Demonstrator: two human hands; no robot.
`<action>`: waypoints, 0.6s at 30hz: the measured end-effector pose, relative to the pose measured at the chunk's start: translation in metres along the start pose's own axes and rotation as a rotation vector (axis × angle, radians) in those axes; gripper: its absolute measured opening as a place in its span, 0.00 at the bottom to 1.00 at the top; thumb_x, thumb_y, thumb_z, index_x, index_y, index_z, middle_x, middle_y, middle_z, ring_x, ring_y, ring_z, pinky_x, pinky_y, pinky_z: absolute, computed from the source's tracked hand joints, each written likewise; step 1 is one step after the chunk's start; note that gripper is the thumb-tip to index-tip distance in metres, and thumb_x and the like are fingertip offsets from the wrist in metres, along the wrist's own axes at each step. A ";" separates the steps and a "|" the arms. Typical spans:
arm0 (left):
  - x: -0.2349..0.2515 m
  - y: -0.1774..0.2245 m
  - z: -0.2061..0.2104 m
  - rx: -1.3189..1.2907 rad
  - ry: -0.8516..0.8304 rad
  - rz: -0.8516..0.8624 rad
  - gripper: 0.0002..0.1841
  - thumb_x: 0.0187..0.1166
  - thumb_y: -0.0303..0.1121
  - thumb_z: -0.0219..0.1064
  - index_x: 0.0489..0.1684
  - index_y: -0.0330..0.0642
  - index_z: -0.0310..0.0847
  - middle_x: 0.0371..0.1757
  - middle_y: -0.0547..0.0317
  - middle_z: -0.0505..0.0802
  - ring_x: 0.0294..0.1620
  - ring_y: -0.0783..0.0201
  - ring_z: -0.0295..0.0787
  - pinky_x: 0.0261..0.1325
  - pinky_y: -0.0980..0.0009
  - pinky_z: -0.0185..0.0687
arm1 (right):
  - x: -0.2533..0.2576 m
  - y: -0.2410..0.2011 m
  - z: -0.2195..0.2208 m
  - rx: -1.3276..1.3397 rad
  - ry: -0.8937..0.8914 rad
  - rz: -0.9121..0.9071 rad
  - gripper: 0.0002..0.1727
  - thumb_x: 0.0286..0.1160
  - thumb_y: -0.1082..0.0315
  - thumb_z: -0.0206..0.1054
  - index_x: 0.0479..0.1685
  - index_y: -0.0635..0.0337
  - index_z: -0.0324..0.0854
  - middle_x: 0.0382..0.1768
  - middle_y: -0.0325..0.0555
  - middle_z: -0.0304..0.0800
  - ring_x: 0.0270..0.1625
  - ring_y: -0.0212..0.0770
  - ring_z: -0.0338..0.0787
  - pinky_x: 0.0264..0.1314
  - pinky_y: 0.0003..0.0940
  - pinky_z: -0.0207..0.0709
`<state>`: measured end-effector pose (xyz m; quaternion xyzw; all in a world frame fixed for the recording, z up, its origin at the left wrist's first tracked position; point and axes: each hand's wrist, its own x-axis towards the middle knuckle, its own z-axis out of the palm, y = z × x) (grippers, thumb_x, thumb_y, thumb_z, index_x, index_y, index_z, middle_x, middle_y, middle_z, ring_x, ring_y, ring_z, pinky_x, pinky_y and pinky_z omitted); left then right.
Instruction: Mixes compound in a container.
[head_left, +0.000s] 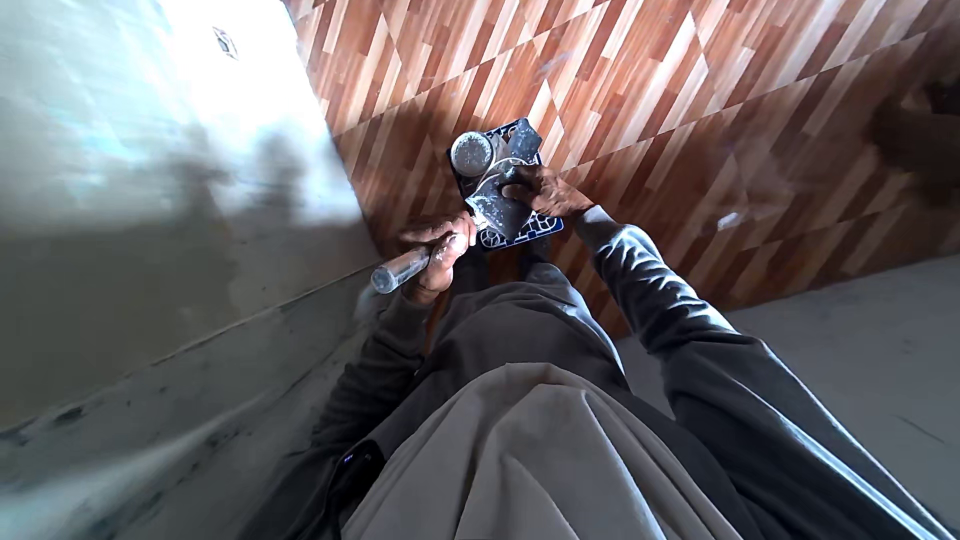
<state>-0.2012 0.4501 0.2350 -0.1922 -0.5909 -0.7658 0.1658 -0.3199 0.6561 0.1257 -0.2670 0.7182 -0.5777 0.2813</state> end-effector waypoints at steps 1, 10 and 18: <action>0.000 0.003 0.000 0.021 -0.011 -0.004 0.17 0.84 0.44 0.63 0.21 0.50 0.78 0.17 0.67 0.80 0.24 0.69 0.80 0.37 0.67 0.80 | 0.001 0.014 0.003 -0.022 0.013 0.018 0.11 0.79 0.63 0.69 0.48 0.63 0.87 0.40 0.45 0.92 0.44 0.32 0.91 0.56 0.34 0.83; 0.009 0.017 0.007 -0.015 -0.024 0.021 0.17 0.83 0.43 0.66 0.22 0.49 0.79 0.18 0.67 0.81 0.24 0.72 0.81 0.35 0.73 0.81 | 0.010 0.062 0.010 -0.210 0.019 0.182 0.16 0.82 0.61 0.66 0.55 0.65 0.86 0.48 0.58 0.92 0.55 0.51 0.91 0.67 0.53 0.79; 0.008 0.011 -0.009 -0.024 -0.035 0.004 0.16 0.83 0.39 0.64 0.19 0.47 0.77 0.17 0.64 0.81 0.23 0.66 0.81 0.33 0.67 0.80 | 0.019 0.090 0.008 -0.282 0.040 0.271 0.17 0.84 0.61 0.65 0.60 0.65 0.85 0.55 0.62 0.91 0.63 0.57 0.89 0.73 0.56 0.75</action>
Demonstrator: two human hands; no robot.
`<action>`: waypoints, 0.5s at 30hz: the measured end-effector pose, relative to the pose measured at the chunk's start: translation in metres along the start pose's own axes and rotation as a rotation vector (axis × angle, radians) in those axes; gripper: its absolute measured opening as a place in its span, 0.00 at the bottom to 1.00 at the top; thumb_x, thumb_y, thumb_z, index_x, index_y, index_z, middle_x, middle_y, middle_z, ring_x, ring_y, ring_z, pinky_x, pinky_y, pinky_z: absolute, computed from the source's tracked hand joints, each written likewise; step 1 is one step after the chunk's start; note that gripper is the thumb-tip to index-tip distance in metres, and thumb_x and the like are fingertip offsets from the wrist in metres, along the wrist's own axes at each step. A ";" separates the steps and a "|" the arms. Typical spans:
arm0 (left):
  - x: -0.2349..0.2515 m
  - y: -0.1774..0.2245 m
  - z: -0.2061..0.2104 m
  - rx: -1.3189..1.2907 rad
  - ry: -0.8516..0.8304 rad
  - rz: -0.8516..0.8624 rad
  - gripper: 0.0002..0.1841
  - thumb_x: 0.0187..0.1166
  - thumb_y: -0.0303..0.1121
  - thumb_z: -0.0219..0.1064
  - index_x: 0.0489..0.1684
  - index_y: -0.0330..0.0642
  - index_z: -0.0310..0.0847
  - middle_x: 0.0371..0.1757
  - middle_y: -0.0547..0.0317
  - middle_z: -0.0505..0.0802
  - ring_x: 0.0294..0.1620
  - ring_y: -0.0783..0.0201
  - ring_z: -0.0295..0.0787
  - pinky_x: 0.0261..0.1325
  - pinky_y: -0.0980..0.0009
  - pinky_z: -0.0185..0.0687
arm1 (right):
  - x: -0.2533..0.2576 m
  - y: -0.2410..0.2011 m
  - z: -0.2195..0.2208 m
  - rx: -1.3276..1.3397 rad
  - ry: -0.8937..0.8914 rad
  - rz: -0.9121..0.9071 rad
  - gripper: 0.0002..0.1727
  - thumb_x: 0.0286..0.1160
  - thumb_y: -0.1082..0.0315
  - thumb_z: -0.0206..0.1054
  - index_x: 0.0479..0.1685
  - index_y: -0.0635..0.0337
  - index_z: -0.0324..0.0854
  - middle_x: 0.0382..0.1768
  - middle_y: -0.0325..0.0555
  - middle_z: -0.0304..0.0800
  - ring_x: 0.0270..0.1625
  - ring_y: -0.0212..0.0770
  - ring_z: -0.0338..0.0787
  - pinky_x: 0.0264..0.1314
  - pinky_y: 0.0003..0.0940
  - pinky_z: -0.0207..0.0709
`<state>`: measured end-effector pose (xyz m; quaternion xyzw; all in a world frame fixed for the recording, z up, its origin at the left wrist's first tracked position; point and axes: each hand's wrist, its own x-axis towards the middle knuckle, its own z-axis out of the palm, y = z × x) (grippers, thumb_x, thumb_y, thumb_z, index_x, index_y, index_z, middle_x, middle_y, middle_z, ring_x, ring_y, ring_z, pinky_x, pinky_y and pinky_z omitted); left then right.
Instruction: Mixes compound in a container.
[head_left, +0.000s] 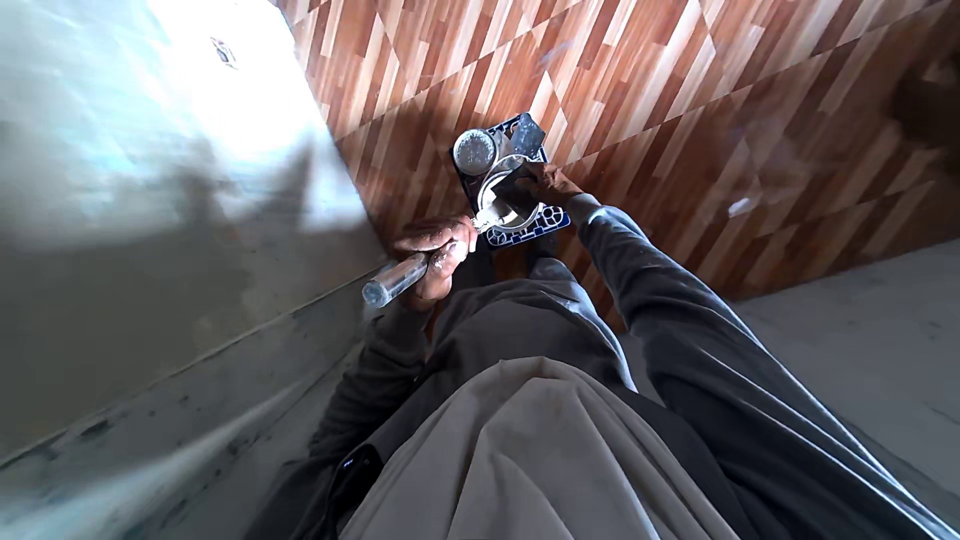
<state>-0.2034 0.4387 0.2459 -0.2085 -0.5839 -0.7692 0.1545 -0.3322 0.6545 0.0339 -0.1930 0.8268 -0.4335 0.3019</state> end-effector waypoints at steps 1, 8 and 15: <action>0.001 0.000 -0.002 0.000 0.006 -0.014 0.16 0.82 0.39 0.64 0.19 0.48 0.77 0.17 0.64 0.81 0.23 0.66 0.80 0.34 0.67 0.80 | 0.000 0.001 -0.001 -0.003 0.006 -0.009 0.17 0.84 0.61 0.65 0.60 0.64 0.86 0.55 0.61 0.91 0.62 0.56 0.89 0.73 0.56 0.75; -0.004 0.000 -0.011 -0.019 0.067 -0.030 0.15 0.84 0.42 0.64 0.23 0.51 0.79 0.17 0.67 0.80 0.22 0.69 0.79 0.36 0.68 0.80 | -0.017 -0.014 -0.018 0.078 0.062 -0.081 0.17 0.83 0.60 0.65 0.60 0.63 0.86 0.53 0.58 0.92 0.59 0.50 0.91 0.70 0.52 0.79; -0.011 0.000 -0.011 -0.009 0.128 -0.080 0.12 0.81 0.40 0.66 0.23 0.52 0.81 0.17 0.70 0.80 0.22 0.71 0.79 0.38 0.69 0.81 | -0.032 -0.029 -0.022 0.129 0.116 -0.100 0.17 0.83 0.62 0.65 0.59 0.66 0.85 0.53 0.59 0.92 0.58 0.49 0.91 0.69 0.50 0.80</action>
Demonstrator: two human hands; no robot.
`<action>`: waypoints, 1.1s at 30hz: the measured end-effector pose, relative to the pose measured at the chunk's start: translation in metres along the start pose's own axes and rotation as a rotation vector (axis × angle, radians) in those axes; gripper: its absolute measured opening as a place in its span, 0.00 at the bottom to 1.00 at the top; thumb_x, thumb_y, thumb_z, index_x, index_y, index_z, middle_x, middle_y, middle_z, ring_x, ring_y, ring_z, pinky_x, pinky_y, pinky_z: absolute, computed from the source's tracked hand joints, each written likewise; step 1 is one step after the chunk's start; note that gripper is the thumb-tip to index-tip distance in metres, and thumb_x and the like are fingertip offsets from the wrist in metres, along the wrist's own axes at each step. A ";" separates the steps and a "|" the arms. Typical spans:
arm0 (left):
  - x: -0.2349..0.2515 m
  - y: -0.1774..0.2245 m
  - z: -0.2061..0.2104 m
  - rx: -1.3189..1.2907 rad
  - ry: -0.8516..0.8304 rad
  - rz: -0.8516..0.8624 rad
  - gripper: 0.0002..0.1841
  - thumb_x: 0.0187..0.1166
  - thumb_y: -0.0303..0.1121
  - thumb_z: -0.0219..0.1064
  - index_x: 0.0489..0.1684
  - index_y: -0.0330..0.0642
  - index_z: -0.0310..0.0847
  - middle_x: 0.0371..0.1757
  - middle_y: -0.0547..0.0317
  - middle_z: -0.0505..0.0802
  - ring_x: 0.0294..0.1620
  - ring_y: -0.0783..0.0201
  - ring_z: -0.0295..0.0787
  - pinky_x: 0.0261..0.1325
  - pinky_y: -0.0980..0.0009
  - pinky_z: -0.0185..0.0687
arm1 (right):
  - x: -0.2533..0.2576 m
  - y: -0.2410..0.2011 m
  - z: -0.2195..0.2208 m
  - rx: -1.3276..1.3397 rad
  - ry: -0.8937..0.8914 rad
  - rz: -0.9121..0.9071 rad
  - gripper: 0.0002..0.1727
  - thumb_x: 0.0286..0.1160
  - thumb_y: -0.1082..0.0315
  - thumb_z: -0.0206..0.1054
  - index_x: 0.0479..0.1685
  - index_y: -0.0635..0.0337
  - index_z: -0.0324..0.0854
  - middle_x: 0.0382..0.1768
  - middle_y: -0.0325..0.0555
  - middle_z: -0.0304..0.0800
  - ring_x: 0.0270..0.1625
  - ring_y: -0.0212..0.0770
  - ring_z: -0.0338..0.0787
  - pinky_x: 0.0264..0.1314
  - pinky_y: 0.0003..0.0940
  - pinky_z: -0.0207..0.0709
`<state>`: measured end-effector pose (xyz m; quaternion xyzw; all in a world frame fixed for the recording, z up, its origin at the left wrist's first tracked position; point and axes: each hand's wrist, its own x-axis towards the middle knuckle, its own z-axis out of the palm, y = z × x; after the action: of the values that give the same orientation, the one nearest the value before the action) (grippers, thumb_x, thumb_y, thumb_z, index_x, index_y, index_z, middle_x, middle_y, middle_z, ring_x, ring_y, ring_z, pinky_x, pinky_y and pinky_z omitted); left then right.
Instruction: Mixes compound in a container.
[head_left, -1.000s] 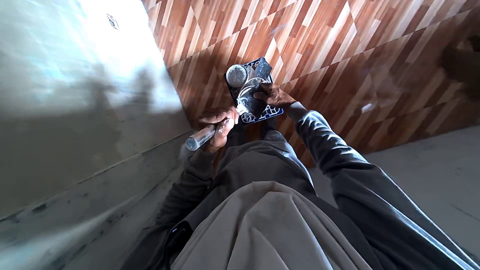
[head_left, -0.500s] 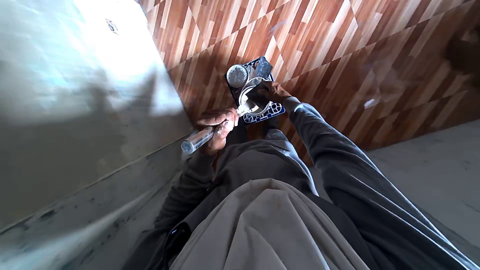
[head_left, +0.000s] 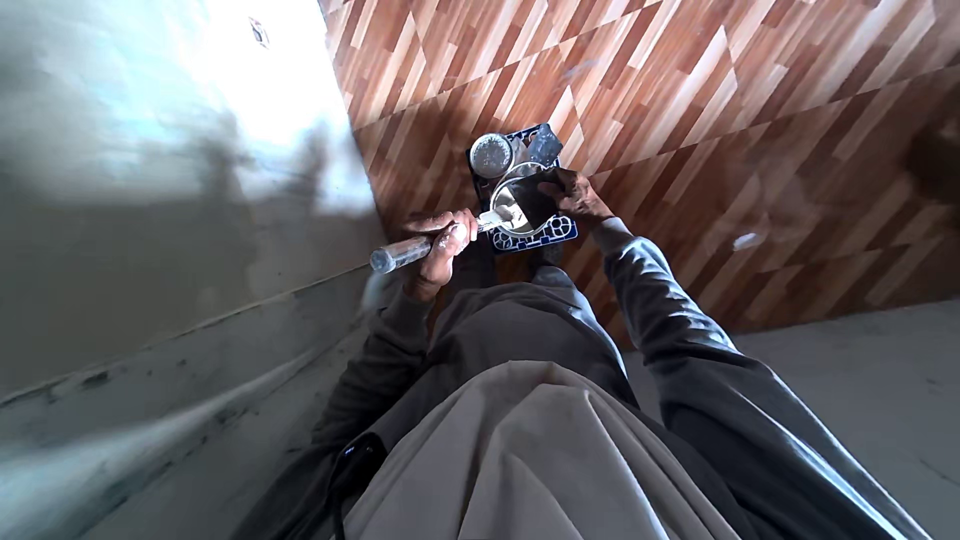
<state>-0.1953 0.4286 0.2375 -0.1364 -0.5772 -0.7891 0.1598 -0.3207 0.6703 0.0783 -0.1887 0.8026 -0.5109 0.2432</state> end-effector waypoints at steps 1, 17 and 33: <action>-0.001 0.000 0.000 -0.002 0.014 0.008 0.12 0.81 0.38 0.66 0.23 0.52 0.81 0.16 0.69 0.80 0.21 0.70 0.79 0.37 0.68 0.81 | -0.001 -0.001 0.001 0.008 0.004 0.014 0.17 0.83 0.62 0.65 0.59 0.66 0.85 0.52 0.59 0.92 0.56 0.49 0.91 0.67 0.50 0.80; -0.007 0.003 0.017 0.041 0.202 -0.049 0.18 0.86 0.44 0.60 0.19 0.57 0.78 0.14 0.76 0.75 0.19 0.75 0.74 0.39 0.73 0.79 | -0.023 -0.040 0.020 0.291 0.017 -0.087 0.12 0.82 0.63 0.67 0.51 0.63 0.86 0.42 0.43 0.92 0.47 0.29 0.90 0.59 0.33 0.83; -0.005 -0.005 0.005 0.081 0.119 0.042 0.08 0.77 0.36 0.62 0.29 0.51 0.86 0.35 0.67 0.86 0.36 0.67 0.83 0.42 0.68 0.81 | -0.014 0.012 0.005 -0.024 0.065 0.071 0.18 0.83 0.61 0.65 0.59 0.67 0.85 0.52 0.61 0.91 0.58 0.53 0.91 0.69 0.56 0.78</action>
<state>-0.1932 0.4353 0.2325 -0.0948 -0.5951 -0.7684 0.2156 -0.3077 0.6793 0.0682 -0.1462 0.8224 -0.4981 0.2327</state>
